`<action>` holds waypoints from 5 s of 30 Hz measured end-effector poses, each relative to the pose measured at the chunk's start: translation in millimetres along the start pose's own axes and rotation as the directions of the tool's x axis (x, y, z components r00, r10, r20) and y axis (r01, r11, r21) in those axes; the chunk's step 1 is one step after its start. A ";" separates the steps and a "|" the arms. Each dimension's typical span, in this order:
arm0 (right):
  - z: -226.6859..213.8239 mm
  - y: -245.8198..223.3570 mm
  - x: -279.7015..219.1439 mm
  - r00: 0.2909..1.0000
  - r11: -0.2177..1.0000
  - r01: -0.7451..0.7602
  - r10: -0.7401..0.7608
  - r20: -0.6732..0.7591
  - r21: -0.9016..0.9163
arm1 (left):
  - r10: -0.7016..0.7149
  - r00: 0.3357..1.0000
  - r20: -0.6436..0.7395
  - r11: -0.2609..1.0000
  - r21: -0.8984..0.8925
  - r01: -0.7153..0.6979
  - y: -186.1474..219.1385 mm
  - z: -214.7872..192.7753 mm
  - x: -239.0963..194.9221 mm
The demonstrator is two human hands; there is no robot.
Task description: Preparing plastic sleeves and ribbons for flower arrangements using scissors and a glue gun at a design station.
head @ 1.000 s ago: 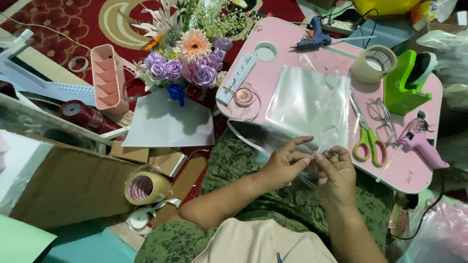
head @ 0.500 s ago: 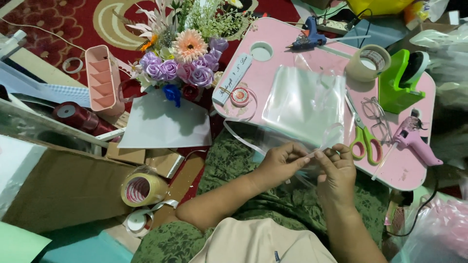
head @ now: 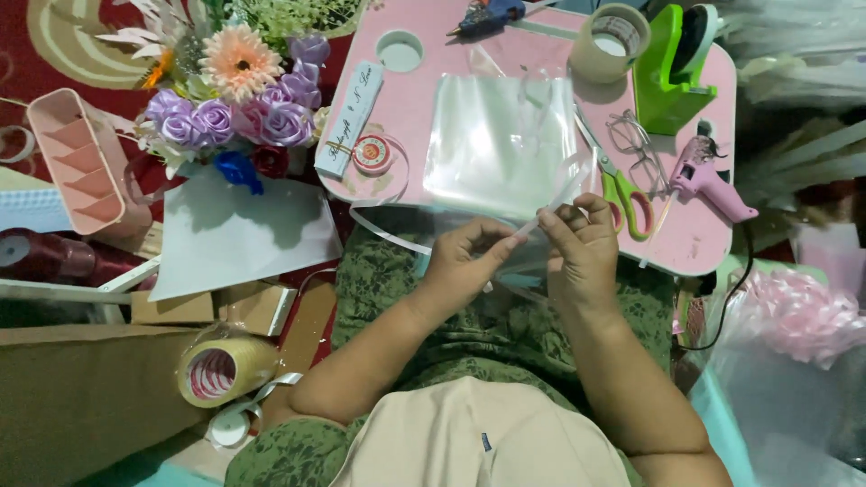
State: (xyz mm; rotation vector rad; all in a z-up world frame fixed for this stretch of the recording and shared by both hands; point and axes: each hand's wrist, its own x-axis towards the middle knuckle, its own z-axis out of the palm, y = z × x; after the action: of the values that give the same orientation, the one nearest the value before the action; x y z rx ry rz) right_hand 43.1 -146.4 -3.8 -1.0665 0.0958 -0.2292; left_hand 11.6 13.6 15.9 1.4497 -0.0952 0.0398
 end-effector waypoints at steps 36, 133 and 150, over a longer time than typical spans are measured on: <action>0.2 -10.9 -12.9 0.992 0.990 0.125 -0.125 0.002 -0.066 | -0.026 0.999 -0.021 0.994 0.107 0.029 -3.4 3.3 0.0; -74.4 -51.7 -59.6 0.376 0.901 -0.289 0.417 0.828 -0.322 | 0.236 0.959 0.158 0.917 -0.364 -0.166 28.5 -46.6 12.3; -77.0 -36.6 -61.4 0.365 0.849 -0.488 0.410 0.836 -0.203 | 0.324 0.917 0.233 0.909 -0.344 -0.234 33.2 -61.0 8.8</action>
State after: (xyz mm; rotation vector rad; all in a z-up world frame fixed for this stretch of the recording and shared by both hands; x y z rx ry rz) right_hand -36.2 -214.9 -10.9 -0.9215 -0.5415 0.8454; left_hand 20.0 77.8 42.4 1.1076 -0.5290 0.0494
